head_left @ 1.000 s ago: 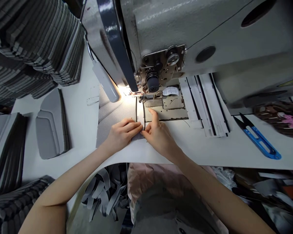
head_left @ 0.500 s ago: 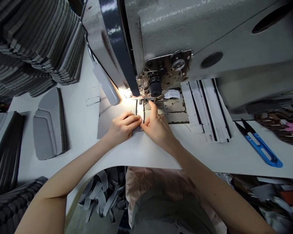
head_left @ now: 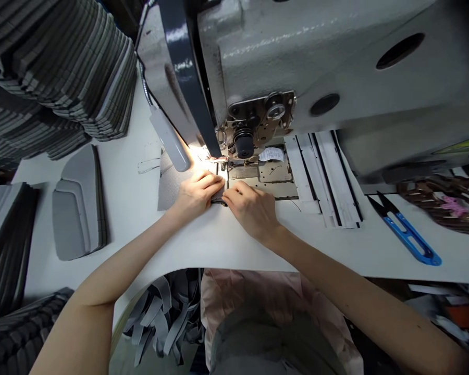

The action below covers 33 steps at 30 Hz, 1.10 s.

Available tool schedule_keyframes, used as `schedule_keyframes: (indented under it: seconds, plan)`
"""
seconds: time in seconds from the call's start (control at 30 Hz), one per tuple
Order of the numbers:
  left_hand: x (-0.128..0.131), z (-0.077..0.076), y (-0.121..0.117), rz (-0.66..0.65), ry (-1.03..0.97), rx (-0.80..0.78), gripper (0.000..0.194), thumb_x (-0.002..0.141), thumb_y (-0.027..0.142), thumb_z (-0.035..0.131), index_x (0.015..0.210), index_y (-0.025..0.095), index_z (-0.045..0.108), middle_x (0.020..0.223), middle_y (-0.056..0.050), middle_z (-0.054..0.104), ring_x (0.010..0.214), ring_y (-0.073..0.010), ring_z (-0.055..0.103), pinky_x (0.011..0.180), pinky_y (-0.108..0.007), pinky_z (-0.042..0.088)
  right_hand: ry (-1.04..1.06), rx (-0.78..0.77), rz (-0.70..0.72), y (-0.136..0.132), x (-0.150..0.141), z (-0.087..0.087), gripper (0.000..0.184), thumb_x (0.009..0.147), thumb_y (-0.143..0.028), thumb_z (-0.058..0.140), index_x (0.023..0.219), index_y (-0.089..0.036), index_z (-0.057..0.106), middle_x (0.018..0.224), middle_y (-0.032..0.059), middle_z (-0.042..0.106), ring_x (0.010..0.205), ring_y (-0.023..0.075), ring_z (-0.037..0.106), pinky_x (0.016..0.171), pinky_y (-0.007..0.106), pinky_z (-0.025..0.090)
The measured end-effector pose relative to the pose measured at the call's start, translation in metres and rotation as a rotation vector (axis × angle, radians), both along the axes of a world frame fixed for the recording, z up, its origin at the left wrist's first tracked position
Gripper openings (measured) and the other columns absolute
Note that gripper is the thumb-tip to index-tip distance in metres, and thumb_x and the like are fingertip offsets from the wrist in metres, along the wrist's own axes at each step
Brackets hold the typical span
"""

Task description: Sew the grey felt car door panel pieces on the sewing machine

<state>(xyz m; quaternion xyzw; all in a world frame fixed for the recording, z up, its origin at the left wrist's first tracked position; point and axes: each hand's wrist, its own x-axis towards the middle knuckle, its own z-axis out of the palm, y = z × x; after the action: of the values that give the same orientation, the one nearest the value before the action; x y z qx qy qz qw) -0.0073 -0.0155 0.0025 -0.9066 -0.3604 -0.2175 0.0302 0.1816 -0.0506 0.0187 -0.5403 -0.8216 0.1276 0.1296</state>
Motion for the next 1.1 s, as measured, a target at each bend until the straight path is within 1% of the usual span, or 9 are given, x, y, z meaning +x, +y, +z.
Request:
schedule_keyframes:
  seconds: [0.13, 0.23, 0.47, 0.6, 0.73, 0.83, 0.9, 1.0, 1.1]
  plan:
    - [0.0, 0.0, 0.009, -0.002, 0.037, 0.041, 0.03, 0.099, 0.013, 0.042, 0.109, 0.019, 0.071, 0.105, -0.006, 0.074, 0.096, -0.0186, 0.067, 0.073, -0.03, 0.051, -0.078, 0.022, 0.065, -0.004, 0.003, -0.004, 0.035, 0.092, -0.004, 0.041, 0.09, -0.02, 0.072, 0.073, 0.0052, 0.068, 0.063, 0.0134, 0.056, 0.054, 0.03, 0.018]
    - [0.0, 0.001, 0.015, -0.022, 0.051, 0.092, 0.031, 0.098, 0.011, 0.042, 0.109, 0.017, 0.07, 0.104, -0.006, 0.075, 0.096, -0.0188, 0.067, 0.074, -0.029, 0.051, -0.105, -0.002, 0.088, -0.001, 0.001, -0.003, 0.038, 0.091, -0.003, 0.041, 0.105, -0.018, 0.074, 0.064, 0.006, 0.065, 0.061, 0.015, 0.056, 0.056, 0.03, 0.019]
    - [-0.001, 0.005, 0.009, -0.033, -0.004, 0.032, 0.029, 0.097, 0.014, 0.043, 0.108, 0.018, 0.069, 0.103, -0.008, 0.074, 0.1, -0.0197, 0.068, 0.082, -0.032, 0.056, -0.125, -0.088, 0.059, 0.011, -0.001, 0.003, 0.047, 0.094, -0.007, 0.039, 0.133, -0.019, 0.064, 0.076, 0.0101, 0.073, 0.069, 0.0198, 0.066, 0.058, 0.032, 0.024]
    - [-0.006, -0.001, 0.003, -0.016, -0.036, 0.046, 0.028, 0.097, 0.015, 0.047, 0.113, 0.02, 0.069, 0.106, -0.009, 0.074, 0.105, -0.0209, 0.068, 0.09, -0.038, 0.057, -0.132, -0.092, 0.035, 0.017, -0.003, 0.004, 0.05, 0.095, -0.008, 0.037, 0.139, -0.02, 0.059, 0.077, 0.0122, 0.073, 0.072, 0.0211, 0.068, 0.059, 0.033, 0.026]
    - [-0.009, -0.007, 0.011, -0.02, -0.027, 0.073, 0.027, 0.099, 0.016, 0.047, 0.113, 0.021, 0.07, 0.105, -0.008, 0.075, 0.104, -0.0198, 0.068, 0.09, -0.038, 0.058, -0.14, -0.074, 0.02, 0.021, -0.005, 0.001, 0.054, 0.095, -0.007, 0.037, 0.145, -0.018, 0.054, 0.077, 0.0134, 0.073, 0.073, 0.0216, 0.067, 0.06, 0.033, 0.028]
    - [-0.01, -0.009, 0.019, -0.042, -0.038, 0.109, 0.023, 0.1, 0.016, 0.05, 0.11, 0.019, 0.07, 0.105, -0.008, 0.075, 0.103, -0.0189, 0.067, 0.09, -0.037, 0.057, -0.125, -0.049, 0.021, 0.022, -0.003, -0.001, 0.053, 0.095, -0.008, 0.037, 0.144, -0.02, 0.055, 0.076, 0.0115, 0.073, 0.071, 0.0212, 0.066, 0.06, 0.033, 0.025]
    - [-0.009, -0.011, 0.023, -0.046, -0.052, 0.138, 0.02, 0.099, 0.015, 0.052, 0.108, 0.018, 0.07, 0.106, -0.007, 0.075, 0.103, -0.0182, 0.066, 0.091, -0.035, 0.056, -0.108, -0.032, 0.015, 0.021, -0.001, -0.002, 0.049, 0.096, -0.009, 0.037, 0.136, -0.021, 0.062, 0.076, 0.01, 0.072, 0.071, 0.0202, 0.065, 0.059, 0.033, 0.023]
    - [-0.007, -0.013, 0.027, -0.006, -0.065, 0.163, 0.02, 0.099, 0.015, 0.052, 0.105, 0.018, 0.071, 0.107, -0.007, 0.075, 0.102, -0.0173, 0.067, 0.091, -0.033, 0.055, -0.092, -0.016, -0.001, 0.018, 0.001, -0.003, 0.041, 0.095, -0.008, 0.037, 0.117, -0.02, 0.07, 0.075, 0.0089, 0.071, 0.071, 0.0189, 0.063, 0.059, 0.033, 0.022]
    - [-0.005, -0.015, 0.028, 0.054, -0.063, 0.142, 0.026, 0.101, 0.016, 0.046, 0.1, 0.018, 0.072, 0.104, -0.005, 0.076, 0.099, -0.0168, 0.068, 0.091, -0.034, 0.055, -0.081, 0.005, -0.002, 0.016, 0.002, -0.005, 0.04, 0.094, -0.007, 0.039, 0.114, -0.02, 0.071, 0.076, 0.0079, 0.071, 0.071, 0.0185, 0.061, 0.06, 0.032, 0.022]
